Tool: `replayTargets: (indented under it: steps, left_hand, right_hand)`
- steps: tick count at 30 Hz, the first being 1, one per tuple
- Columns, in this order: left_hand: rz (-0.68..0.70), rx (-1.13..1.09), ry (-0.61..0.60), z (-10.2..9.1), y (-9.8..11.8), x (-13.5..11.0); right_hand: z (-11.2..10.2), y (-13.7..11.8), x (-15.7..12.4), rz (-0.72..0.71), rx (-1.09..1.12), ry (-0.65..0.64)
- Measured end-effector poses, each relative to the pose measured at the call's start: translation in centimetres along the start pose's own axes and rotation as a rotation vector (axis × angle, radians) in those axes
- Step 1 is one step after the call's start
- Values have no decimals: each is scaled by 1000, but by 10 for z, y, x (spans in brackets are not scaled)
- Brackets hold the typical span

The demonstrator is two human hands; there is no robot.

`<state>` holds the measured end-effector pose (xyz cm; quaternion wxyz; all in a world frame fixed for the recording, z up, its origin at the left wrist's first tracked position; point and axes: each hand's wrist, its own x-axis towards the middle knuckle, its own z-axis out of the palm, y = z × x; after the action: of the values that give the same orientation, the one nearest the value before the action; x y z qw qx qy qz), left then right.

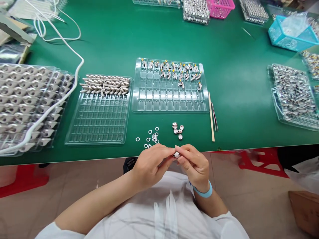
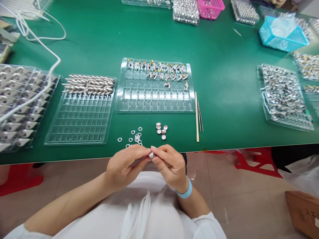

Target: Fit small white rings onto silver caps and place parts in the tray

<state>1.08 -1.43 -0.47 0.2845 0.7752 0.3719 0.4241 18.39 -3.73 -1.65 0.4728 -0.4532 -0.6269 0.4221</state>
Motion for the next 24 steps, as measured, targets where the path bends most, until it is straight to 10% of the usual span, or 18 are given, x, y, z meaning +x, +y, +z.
replayTargets:
  steps: [24]
  left_hand:
    - [149, 49, 12, -4, -3, 5]
  right_hand:
    - [9, 11, 1, 367, 638, 8]
